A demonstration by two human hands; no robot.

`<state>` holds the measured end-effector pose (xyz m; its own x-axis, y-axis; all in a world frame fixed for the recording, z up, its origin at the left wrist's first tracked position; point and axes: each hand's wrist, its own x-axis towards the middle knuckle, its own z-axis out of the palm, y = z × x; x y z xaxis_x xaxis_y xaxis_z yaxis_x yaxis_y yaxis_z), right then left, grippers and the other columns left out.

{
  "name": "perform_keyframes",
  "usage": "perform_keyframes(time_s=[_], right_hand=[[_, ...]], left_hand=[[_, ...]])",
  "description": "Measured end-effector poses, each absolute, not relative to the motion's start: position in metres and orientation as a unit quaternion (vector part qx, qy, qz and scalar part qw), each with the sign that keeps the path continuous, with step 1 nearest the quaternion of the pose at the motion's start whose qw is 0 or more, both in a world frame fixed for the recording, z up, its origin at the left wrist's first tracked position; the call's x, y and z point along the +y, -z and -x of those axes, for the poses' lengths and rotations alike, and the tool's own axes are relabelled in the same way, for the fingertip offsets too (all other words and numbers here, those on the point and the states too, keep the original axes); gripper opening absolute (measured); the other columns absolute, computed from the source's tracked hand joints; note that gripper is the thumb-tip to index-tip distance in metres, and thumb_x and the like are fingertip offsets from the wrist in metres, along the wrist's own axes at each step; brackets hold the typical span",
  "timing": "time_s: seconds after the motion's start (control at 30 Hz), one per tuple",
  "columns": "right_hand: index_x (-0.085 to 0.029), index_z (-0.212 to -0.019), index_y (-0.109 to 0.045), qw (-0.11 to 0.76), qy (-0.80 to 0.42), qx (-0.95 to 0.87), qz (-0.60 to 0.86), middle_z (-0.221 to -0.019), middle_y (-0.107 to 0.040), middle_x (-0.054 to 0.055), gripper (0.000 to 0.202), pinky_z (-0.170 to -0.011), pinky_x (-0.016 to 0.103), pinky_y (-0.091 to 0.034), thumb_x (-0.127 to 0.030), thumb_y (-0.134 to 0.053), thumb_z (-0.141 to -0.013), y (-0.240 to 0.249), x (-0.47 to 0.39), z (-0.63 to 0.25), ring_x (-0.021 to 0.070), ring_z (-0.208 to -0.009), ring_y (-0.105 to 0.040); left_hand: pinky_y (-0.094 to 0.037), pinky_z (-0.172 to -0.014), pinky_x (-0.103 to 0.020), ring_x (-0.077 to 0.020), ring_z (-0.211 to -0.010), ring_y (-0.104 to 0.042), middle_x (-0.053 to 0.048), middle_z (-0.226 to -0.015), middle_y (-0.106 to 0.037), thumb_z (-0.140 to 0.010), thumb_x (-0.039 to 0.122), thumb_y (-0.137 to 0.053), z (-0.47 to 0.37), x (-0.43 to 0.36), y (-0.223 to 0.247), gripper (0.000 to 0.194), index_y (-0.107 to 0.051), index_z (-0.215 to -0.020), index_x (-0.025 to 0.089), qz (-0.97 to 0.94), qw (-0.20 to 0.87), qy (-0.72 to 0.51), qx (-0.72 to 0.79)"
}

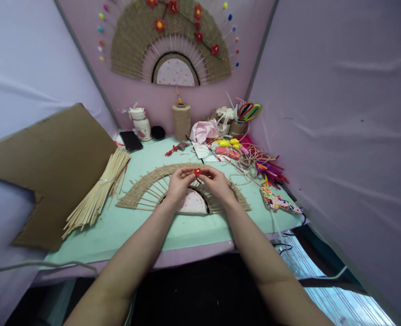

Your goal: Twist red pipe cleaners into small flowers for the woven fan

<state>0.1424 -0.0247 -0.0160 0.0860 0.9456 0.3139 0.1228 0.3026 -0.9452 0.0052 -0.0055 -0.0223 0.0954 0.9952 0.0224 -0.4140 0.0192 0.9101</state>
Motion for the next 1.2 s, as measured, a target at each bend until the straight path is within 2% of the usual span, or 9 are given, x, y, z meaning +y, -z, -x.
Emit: perform_keyframes(time_s=[0.23,0.4,0.53,0.7,0.8,0.9,1.0,1.2], right_hand=[[-0.02,-0.09,-0.071,0.563,-0.364,-0.576,0.468,-0.087,-0.072,0.004,0.023,-0.076,0.03,-0.048,-0.037,-0.066,-0.075,0.018,-0.025,-0.142,0.0178,-0.08,-0.064],[-0.021,-0.098,-0.069,0.533,-0.391,-0.607,0.442,-0.102,-0.071,0.006,0.026,-0.086,0.033,-0.047,-0.034,-0.063,-0.077,0.019,-0.024,-0.141,0.0186,-0.093,-0.063],[-0.019,-0.087,-0.07,0.512,-0.4,-0.59,0.479,-0.084,-0.071,0.004,0.019,-0.076,0.031,-0.048,-0.031,-0.06,-0.075,0.022,-0.022,-0.142,0.0176,-0.078,-0.063],[-0.018,-0.073,-0.067,0.541,-0.301,-0.566,0.544,-0.066,-0.064,0.002,0.018,-0.061,0.028,-0.042,-0.034,-0.058,-0.075,0.022,-0.022,-0.144,0.0156,-0.061,-0.055],[-0.018,-0.069,-0.064,0.551,-0.263,-0.561,0.56,-0.065,-0.063,0.002,0.017,-0.061,0.027,-0.041,-0.032,-0.057,-0.075,0.019,-0.025,-0.142,0.0144,-0.058,-0.052],[-0.018,-0.066,-0.062,0.55,-0.263,-0.559,0.561,-0.062,-0.061,0.001,0.017,-0.06,0.027,-0.04,-0.031,-0.057,-0.074,0.016,-0.029,-0.14,0.0139,-0.058,-0.051],[-0.018,-0.065,-0.062,0.542,-0.284,-0.569,0.549,-0.06,-0.059,0.0,0.019,-0.058,0.026,-0.039,-0.034,-0.058,-0.075,0.015,-0.031,-0.136,0.0135,-0.057,-0.049],[-0.019,-0.066,-0.062,0.526,-0.334,-0.583,0.522,-0.061,-0.059,-0.001,0.02,-0.057,0.026,-0.038,-0.037,-0.06,-0.074,0.02,-0.029,-0.134,0.013,-0.056,-0.049]], left_hand=[[-0.048,-0.074,-0.026,-0.0113,-0.072,-0.064,-0.003,-0.078,-0.069,-0.056,0.024,-0.082,-0.006,-0.008,0.018,0.039,-0.062,-0.086,0.013,-0.411,0.615,-0.571,0.355],[-0.05,-0.079,-0.026,-0.0104,-0.075,-0.065,-0.003,-0.081,-0.069,-0.059,0.017,-0.079,-0.004,-0.007,0.016,0.033,-0.06,-0.085,0.014,-0.34,0.654,-0.589,0.33],[-0.05,-0.086,-0.028,-0.0121,-0.082,-0.066,-0.005,-0.086,-0.069,-0.065,0.007,-0.068,-0.003,-0.006,0.013,0.022,-0.059,-0.083,0.016,-0.314,0.684,-0.568,0.333],[-0.05,-0.084,-0.027,-0.015,-0.089,-0.066,-0.007,-0.093,-0.07,-0.059,-0.002,-0.06,-0.003,-0.007,0.01,0.03,-0.061,-0.085,0.014,-0.311,0.705,-0.547,0.327],[-0.048,-0.072,-0.024,-0.0129,-0.079,-0.065,-0.005,-0.087,-0.069,-0.056,0.002,-0.068,-0.006,-0.009,0.012,0.034,-0.063,-0.087,0.014,-0.34,0.687,-0.536,0.353],[-0.042,-0.062,-0.022,-0.0089,-0.067,-0.058,-0.002,-0.078,-0.068,-0.057,0.014,-0.076,-0.01,-0.011,0.015,0.03,-0.066,-0.085,0.014,-0.38,0.663,-0.529,0.371],[-0.039,-0.059,-0.022,-0.0068,-0.062,-0.054,0.0,-0.074,-0.066,-0.056,0.022,-0.079,-0.01,-0.01,0.018,0.027,-0.068,-0.08,0.015,-0.378,0.653,-0.543,0.369],[-0.037,-0.056,-0.021,-0.0063,-0.058,-0.051,0.0,-0.068,-0.063,-0.055,0.021,-0.078,-0.009,-0.007,0.019,0.022,-0.067,-0.074,0.015,-0.35,0.657,-0.561,0.362]])
